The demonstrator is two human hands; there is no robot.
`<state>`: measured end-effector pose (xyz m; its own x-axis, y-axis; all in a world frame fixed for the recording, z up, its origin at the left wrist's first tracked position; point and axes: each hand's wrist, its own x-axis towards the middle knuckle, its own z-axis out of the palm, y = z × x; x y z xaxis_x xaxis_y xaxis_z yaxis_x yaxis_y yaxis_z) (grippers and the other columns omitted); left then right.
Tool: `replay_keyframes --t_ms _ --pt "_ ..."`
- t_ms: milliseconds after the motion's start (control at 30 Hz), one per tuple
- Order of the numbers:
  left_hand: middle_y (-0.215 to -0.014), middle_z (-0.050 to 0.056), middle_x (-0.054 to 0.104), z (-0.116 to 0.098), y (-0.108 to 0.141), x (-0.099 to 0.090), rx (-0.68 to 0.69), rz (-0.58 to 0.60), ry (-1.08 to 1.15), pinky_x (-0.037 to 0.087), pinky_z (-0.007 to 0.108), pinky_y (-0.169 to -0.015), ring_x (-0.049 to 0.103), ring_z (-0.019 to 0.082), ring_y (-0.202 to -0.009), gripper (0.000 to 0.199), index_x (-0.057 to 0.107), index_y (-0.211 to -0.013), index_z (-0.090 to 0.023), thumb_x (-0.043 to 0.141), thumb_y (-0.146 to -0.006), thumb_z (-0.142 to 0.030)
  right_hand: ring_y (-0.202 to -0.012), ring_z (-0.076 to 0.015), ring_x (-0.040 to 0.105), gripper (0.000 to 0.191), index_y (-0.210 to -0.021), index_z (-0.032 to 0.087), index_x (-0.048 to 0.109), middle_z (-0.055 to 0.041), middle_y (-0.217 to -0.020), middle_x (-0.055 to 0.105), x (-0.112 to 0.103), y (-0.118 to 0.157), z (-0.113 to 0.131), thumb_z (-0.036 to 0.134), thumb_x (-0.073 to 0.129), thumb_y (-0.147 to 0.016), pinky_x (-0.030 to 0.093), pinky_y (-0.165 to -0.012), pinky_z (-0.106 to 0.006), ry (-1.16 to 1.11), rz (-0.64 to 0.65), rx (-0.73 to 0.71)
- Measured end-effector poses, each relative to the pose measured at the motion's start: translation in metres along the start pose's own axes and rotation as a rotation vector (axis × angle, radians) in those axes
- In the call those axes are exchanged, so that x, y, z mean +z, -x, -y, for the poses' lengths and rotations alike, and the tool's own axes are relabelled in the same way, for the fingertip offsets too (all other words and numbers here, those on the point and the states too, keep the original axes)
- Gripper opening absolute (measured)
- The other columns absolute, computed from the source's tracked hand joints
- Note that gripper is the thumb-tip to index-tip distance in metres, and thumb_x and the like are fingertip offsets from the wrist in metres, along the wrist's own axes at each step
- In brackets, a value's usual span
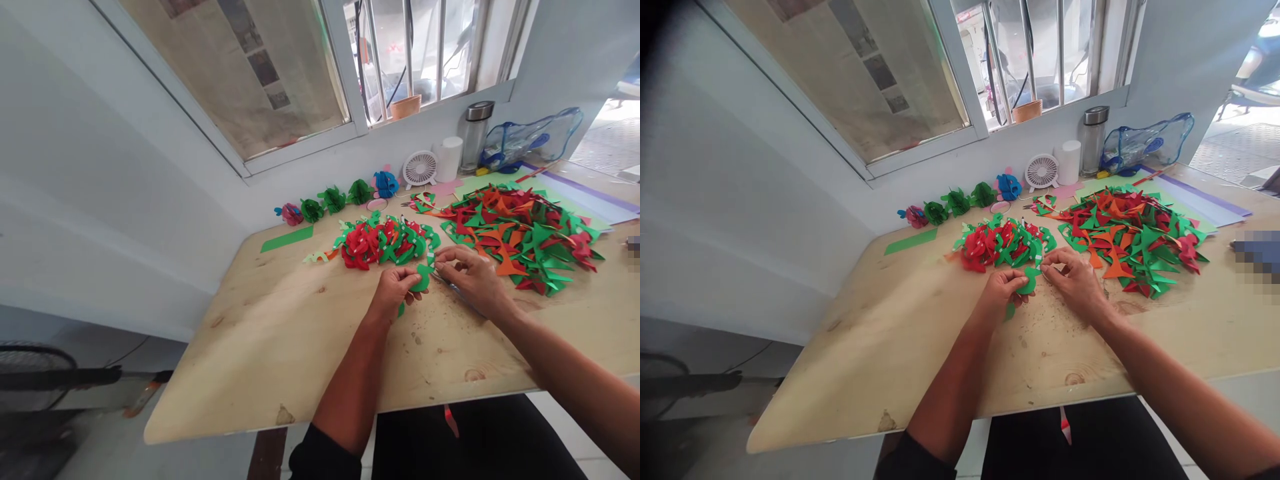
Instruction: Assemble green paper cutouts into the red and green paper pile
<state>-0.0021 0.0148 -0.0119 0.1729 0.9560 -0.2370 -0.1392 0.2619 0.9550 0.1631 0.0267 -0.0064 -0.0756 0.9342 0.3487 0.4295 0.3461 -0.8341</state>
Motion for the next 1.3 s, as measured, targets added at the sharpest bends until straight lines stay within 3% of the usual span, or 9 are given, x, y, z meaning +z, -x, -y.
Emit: replay_keyframes --t_ms 133,333,667,1300 --pt "-0.054 0.004 0.062 0.0008 -0.0012 -0.0003 -0.033 0.039 0.002 0.029 0.018 -0.037 0.049 0.007 -0.037 0.016 0.058 -0.067 -0.012 0.064 -0.066 -0.027 -0.093 -0.0225 0.059 0.015 -0.074 0.022 0.065 -0.0070 -0.098 0.065 -0.0004 0.0001 -0.0014 0.032 0.056 -0.080 0.047 -0.066 -0.033 0.062 -0.014 -0.141" --pt "-0.053 0.005 0.063 -0.0013 0.0008 -0.0010 -0.094 0.122 -0.001 0.031 0.019 -0.039 0.050 0.008 -0.041 0.021 0.059 -0.067 -0.012 0.067 -0.065 -0.032 -0.094 -0.0231 0.059 0.011 -0.076 0.023 0.065 -0.0060 -0.098 0.064 0.0008 0.0003 -0.0026 0.030 0.058 -0.081 0.044 -0.084 -0.042 0.118 -0.018 -0.276" --pt "-0.055 0.004 0.063 -0.0013 -0.0009 -0.0055 -0.110 0.163 0.053 0.031 0.020 -0.041 0.050 0.009 -0.040 0.025 0.059 -0.069 -0.013 0.069 -0.062 -0.035 -0.093 -0.0234 0.056 0.011 -0.077 0.023 0.066 -0.0074 -0.099 0.063 0.0008 0.0009 -0.0023 0.029 0.059 -0.082 0.044 -0.083 -0.042 0.210 -0.005 -0.394" --pt "-0.057 0.005 0.063 -0.0035 0.0003 -0.0085 -0.098 0.194 0.035 0.032 0.020 -0.040 0.051 0.008 -0.042 0.024 0.059 -0.069 -0.012 0.068 -0.063 -0.034 -0.095 -0.0248 0.055 0.012 -0.077 0.024 0.067 -0.0074 -0.102 0.064 -0.0010 0.0011 0.0014 0.029 0.057 -0.083 0.044 -0.081 -0.043 0.204 0.054 -0.433"
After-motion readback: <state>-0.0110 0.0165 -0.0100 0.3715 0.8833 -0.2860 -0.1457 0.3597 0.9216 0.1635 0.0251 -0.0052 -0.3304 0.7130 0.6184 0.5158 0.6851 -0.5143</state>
